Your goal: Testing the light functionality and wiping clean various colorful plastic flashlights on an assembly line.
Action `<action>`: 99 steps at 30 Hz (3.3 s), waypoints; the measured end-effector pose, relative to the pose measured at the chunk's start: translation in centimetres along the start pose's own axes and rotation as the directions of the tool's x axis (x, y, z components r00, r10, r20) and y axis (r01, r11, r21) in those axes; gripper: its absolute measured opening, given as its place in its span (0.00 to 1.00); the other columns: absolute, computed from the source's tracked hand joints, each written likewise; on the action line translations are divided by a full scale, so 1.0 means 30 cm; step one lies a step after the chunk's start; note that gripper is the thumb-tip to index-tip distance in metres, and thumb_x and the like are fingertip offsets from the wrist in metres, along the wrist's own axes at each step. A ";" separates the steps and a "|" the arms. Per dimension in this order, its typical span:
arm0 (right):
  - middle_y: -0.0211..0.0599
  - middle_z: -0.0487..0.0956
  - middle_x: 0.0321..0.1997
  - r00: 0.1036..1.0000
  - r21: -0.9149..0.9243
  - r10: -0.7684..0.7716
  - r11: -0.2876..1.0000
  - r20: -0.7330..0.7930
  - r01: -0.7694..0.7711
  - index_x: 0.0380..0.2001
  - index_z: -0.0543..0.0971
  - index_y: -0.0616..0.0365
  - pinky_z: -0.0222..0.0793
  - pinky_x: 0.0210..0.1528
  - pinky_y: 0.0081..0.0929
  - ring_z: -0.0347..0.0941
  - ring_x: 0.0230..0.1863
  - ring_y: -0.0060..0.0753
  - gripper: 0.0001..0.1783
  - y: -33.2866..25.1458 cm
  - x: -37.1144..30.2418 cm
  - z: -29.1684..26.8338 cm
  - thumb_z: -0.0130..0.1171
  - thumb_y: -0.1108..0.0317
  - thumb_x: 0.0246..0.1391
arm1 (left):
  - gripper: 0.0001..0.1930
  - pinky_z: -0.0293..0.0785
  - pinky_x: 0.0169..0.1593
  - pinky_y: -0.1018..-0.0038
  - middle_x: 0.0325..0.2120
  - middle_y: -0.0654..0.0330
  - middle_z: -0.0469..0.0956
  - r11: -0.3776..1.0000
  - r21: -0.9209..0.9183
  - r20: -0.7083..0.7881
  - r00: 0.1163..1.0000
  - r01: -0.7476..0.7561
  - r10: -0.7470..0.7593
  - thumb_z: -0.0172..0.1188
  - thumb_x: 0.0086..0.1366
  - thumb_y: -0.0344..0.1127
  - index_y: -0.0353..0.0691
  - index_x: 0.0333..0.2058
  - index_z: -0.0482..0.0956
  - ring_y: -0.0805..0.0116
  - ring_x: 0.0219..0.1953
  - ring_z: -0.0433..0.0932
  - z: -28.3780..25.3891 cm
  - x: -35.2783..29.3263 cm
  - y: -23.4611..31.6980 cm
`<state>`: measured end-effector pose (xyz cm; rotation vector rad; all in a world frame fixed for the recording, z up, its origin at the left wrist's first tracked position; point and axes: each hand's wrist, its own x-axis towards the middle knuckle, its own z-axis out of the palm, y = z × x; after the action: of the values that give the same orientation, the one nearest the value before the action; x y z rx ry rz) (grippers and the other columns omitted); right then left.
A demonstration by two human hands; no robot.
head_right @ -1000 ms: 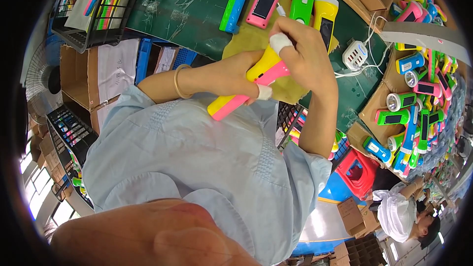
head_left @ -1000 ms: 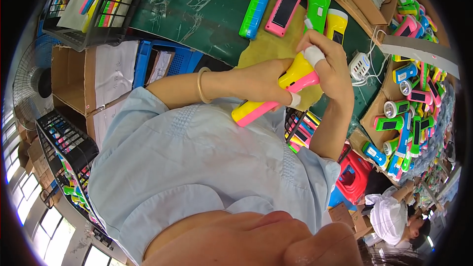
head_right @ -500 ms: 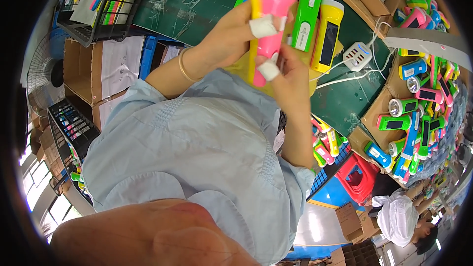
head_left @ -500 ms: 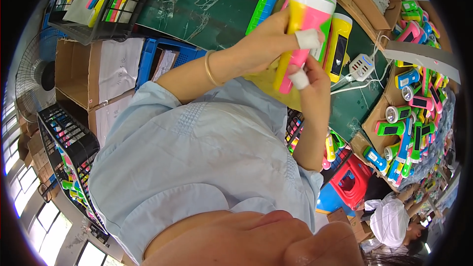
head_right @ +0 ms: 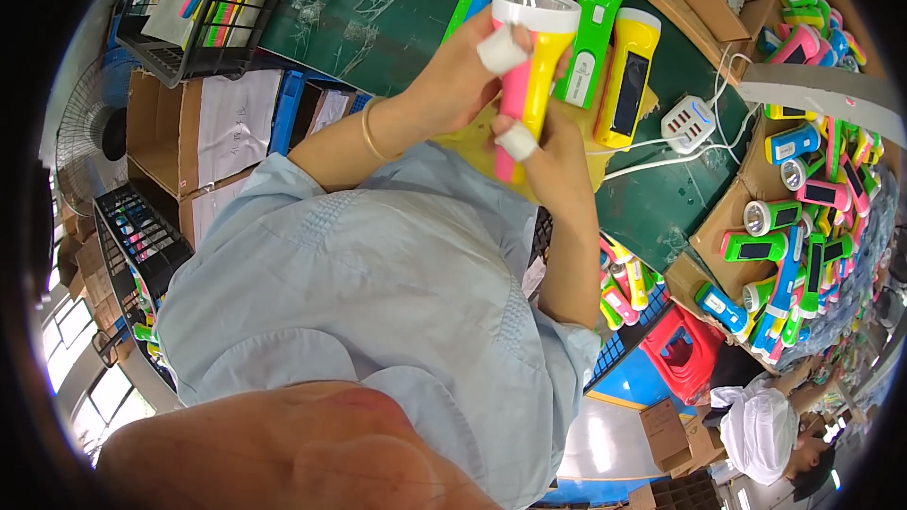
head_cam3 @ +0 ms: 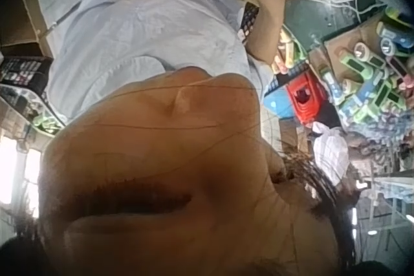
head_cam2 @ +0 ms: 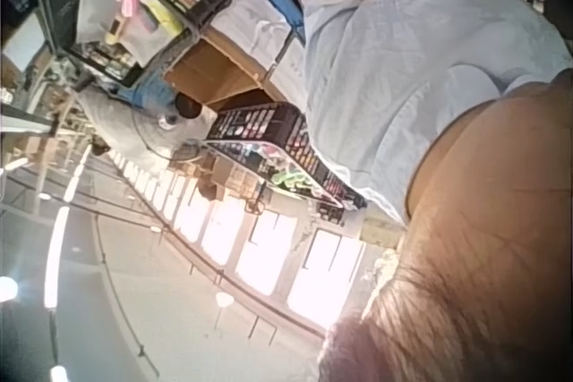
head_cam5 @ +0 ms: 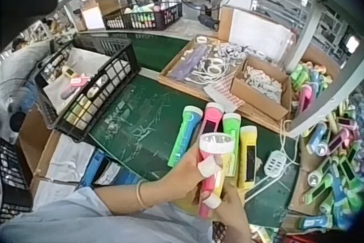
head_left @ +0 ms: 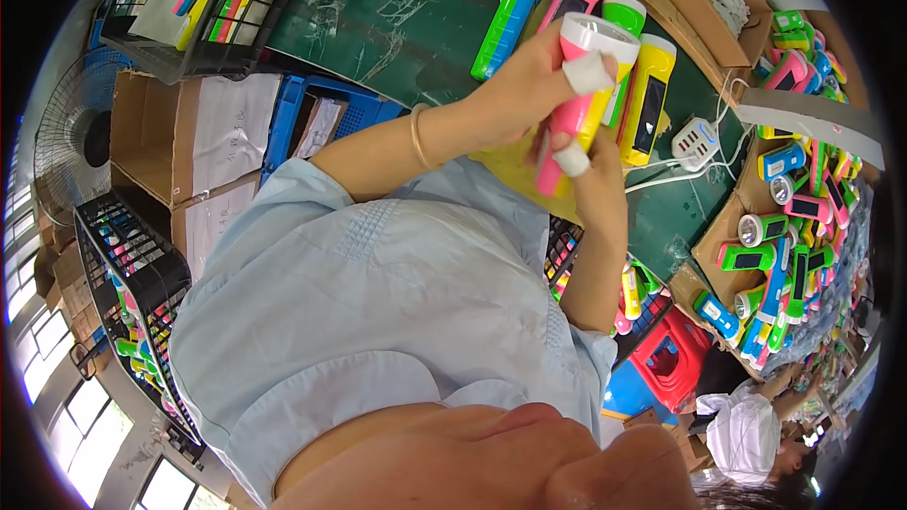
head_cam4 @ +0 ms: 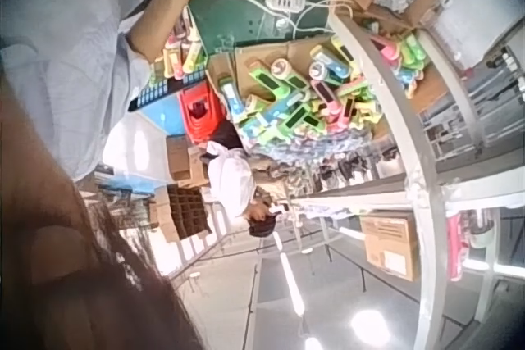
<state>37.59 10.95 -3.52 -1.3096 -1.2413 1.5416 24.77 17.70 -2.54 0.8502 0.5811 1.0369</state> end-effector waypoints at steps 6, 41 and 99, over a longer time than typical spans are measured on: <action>0.36 0.72 0.28 0.543 0.041 -0.201 0.916 -0.815 0.400 0.39 0.70 0.62 0.70 0.27 0.30 0.70 0.27 0.30 0.20 0.034 -0.062 -0.567 0.57 0.58 0.49 | 0.39 0.60 0.52 0.64 0.46 0.46 0.61 0.112 0.967 0.143 0.852 -0.228 0.503 0.63 0.49 0.40 0.30 0.54 0.53 0.52 0.48 0.60 -0.152 0.012 0.019; 0.41 0.70 0.43 0.863 -0.188 -0.259 0.963 -0.435 0.194 0.44 0.70 0.65 0.66 0.39 0.21 0.69 0.39 0.27 0.13 0.103 -0.058 -0.008 0.46 0.72 0.56 | 0.20 0.74 0.37 0.72 0.30 0.59 0.72 0.923 -0.160 0.103 0.936 0.349 -0.336 0.47 0.64 0.48 0.36 0.43 0.67 0.70 0.32 0.73 -0.054 0.049 0.015; 0.36 0.66 0.29 0.510 -0.749 -0.772 0.067 0.380 0.660 0.31 0.80 0.57 0.62 0.28 0.29 0.63 0.26 0.34 0.19 0.115 -0.111 0.034 0.67 0.69 0.27 | 0.25 0.73 0.34 0.72 0.29 0.56 0.73 0.939 -0.341 0.061 0.998 0.053 -0.034 0.45 0.63 0.55 0.36 0.44 0.66 0.68 0.28 0.74 -0.069 0.029 0.081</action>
<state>37.39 6.73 -6.02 -0.8981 -2.2427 -0.0155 22.34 19.77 -1.71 0.5535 0.3564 1.0335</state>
